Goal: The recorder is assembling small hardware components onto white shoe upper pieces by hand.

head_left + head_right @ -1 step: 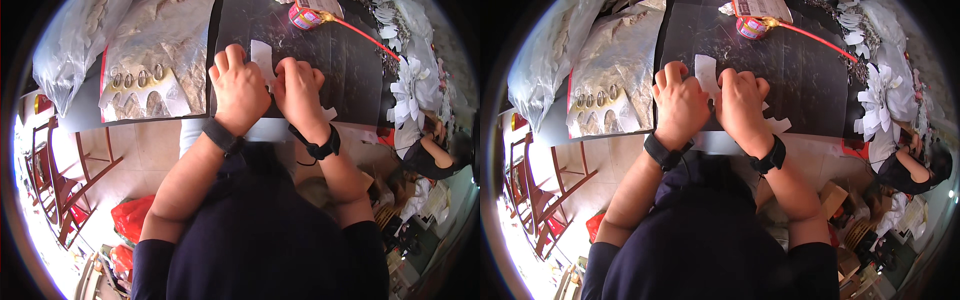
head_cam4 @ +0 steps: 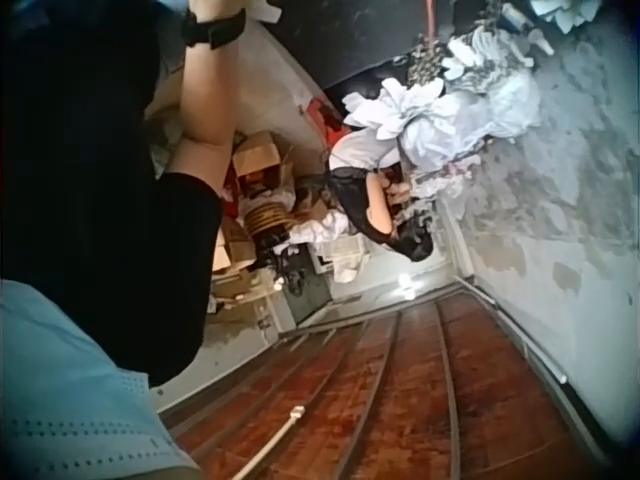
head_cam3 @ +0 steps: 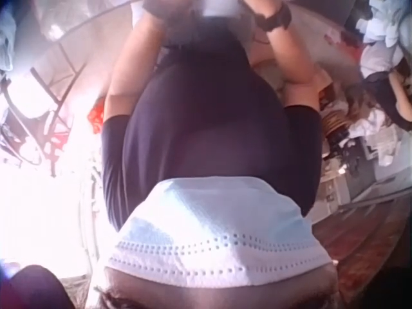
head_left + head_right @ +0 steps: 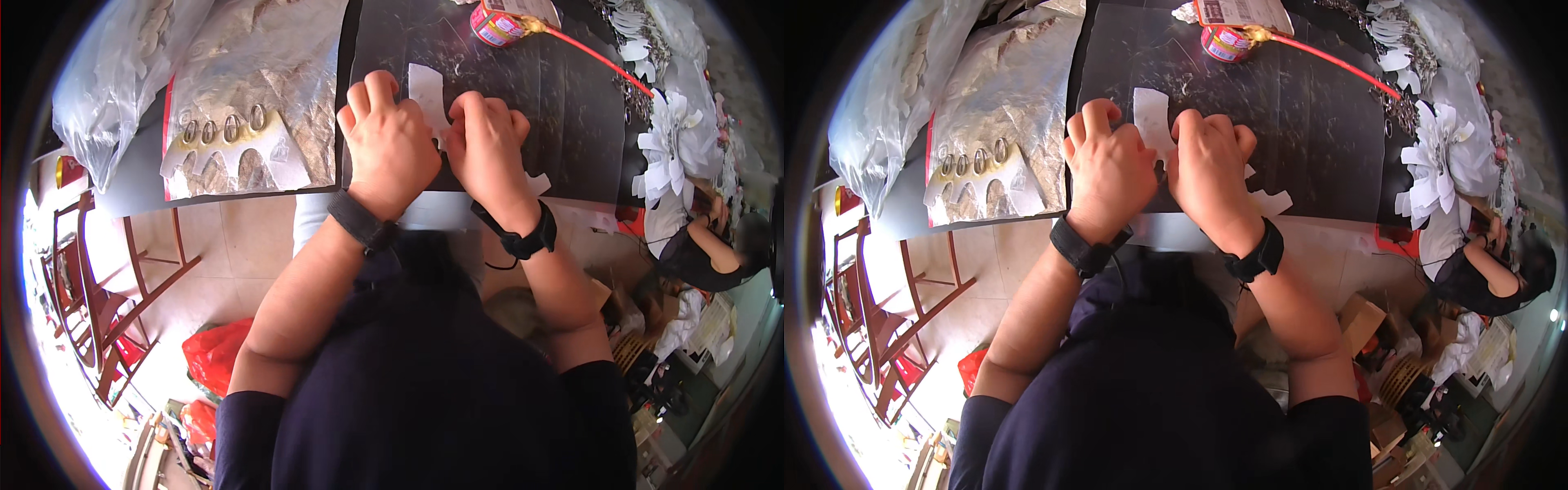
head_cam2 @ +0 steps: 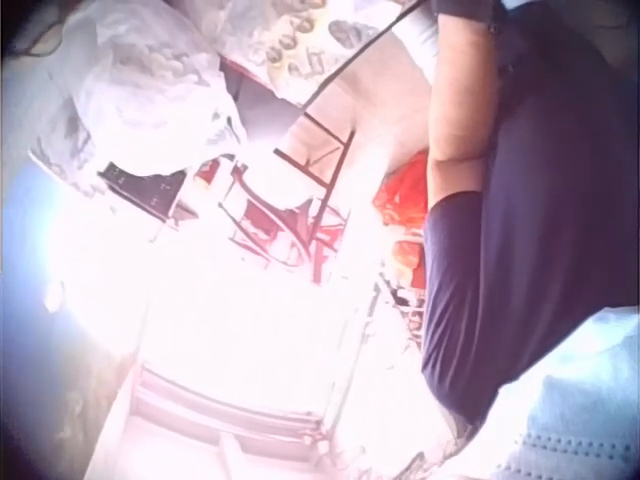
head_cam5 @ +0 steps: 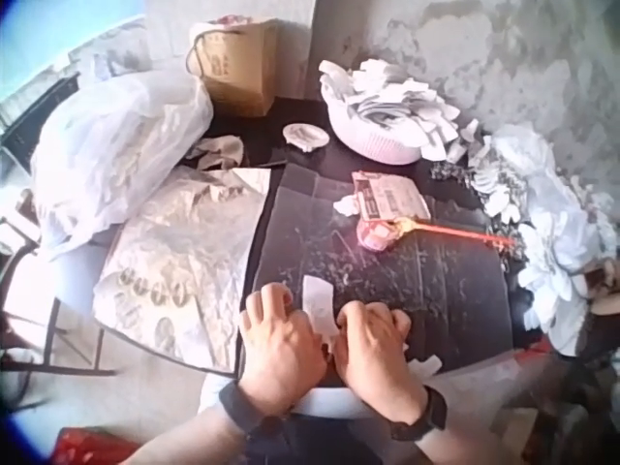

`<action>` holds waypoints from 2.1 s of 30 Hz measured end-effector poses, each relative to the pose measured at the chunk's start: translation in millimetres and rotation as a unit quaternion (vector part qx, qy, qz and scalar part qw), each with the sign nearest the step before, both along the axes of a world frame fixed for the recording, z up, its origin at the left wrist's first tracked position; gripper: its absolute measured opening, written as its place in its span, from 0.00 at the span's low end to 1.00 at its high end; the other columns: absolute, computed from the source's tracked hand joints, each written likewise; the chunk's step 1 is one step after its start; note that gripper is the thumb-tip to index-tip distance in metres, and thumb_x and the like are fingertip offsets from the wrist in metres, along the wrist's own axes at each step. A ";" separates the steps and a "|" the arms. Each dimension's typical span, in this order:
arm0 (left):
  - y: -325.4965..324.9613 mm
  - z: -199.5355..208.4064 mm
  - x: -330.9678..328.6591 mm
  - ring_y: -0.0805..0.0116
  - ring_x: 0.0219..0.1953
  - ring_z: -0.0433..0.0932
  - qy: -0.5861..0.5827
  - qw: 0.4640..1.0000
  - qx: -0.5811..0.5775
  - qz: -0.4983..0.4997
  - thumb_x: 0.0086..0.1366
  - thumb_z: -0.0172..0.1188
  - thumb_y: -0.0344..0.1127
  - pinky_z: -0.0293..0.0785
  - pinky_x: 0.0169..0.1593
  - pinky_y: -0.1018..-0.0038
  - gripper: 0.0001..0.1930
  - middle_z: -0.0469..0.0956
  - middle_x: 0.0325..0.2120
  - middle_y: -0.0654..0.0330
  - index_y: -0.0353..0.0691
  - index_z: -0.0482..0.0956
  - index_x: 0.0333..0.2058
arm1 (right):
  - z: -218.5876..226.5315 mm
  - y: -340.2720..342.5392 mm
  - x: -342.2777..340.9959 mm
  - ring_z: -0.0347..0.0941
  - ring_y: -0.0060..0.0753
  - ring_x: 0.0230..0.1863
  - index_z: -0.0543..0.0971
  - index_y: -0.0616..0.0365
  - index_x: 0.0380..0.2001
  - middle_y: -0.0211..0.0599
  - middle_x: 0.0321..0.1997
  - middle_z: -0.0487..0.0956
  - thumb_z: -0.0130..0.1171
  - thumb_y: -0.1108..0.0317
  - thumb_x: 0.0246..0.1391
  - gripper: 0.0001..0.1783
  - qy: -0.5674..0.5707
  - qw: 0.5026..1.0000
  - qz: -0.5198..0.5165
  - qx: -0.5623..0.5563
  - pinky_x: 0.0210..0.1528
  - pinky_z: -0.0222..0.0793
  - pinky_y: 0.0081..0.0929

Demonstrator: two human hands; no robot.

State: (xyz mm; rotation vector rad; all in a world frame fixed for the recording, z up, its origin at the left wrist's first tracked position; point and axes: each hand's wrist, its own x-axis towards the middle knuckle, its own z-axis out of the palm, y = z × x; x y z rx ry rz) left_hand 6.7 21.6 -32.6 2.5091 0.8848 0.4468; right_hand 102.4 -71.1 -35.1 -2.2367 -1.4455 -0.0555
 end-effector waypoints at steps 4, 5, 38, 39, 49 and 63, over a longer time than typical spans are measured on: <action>4.9 -5.2 -0.5 0.51 0.49 0.60 0.017 1.000 0.004 0.013 0.46 0.60 0.33 0.57 0.51 0.59 0.07 0.64 0.44 0.53 0.37 0.79 0.23 | 2.0 3.9 3.5 0.69 0.32 0.34 0.69 0.53 0.32 0.24 0.22 0.72 0.61 0.75 0.39 0.15 0.029 0.998 -0.008 -0.049 0.42 0.52 0.35; 5.9 -4.4 0.1 0.51 0.50 0.60 0.025 1.000 0.004 0.008 0.46 0.60 0.34 0.56 0.52 0.59 0.07 0.64 0.44 0.53 0.37 0.79 0.23 | 1.6 3.7 4.2 0.69 0.32 0.34 0.69 0.52 0.32 0.24 0.22 0.72 0.61 0.75 0.39 0.15 0.032 0.998 -0.007 -0.046 0.42 0.52 0.35; 2.3 -17.0 -8.2 0.51 0.53 0.57 -0.072 0.997 0.027 -0.012 0.47 0.64 0.33 0.51 0.54 0.58 0.10 0.61 0.47 0.56 0.59 0.78 0.29 | 19.4 18.4 32.3 0.55 0.44 0.53 0.71 0.50 0.31 0.35 0.47 0.64 0.70 0.58 0.31 0.23 0.188 0.948 -0.112 -0.230 0.55 0.53 0.37; 2.4 -16.6 -8.6 0.52 0.53 0.57 -0.075 0.997 0.026 -0.013 0.48 0.64 0.32 0.52 0.54 0.59 0.10 0.61 0.47 0.56 0.58 0.78 0.28 | 19.5 18.2 32.2 0.55 0.44 0.53 0.71 0.50 0.31 0.35 0.47 0.64 0.70 0.58 0.31 0.23 0.188 0.948 -0.116 -0.229 0.55 0.53 0.37; 2.1 -15.6 -11.3 0.53 0.52 0.58 -0.079 0.996 0.021 -0.022 0.49 0.63 0.32 0.52 0.55 0.60 0.08 0.61 0.46 0.56 0.58 0.81 0.27 | 18.2 18.2 33.9 0.53 0.46 0.53 0.73 0.49 0.32 0.38 0.48 0.62 0.69 0.60 0.26 0.24 0.212 0.941 -0.116 -0.235 0.54 0.52 0.38; 3.3 -18.2 -12.4 0.52 0.55 0.57 -0.091 0.995 0.031 0.000 0.49 0.64 0.37 0.51 0.56 0.58 0.05 0.63 0.48 0.56 0.60 0.82 0.27 | 11.6 7.1 33.2 0.57 0.42 0.52 0.72 0.49 0.33 0.33 0.45 0.66 0.71 0.55 0.30 0.25 0.156 0.964 -0.099 -0.192 0.54 0.57 0.35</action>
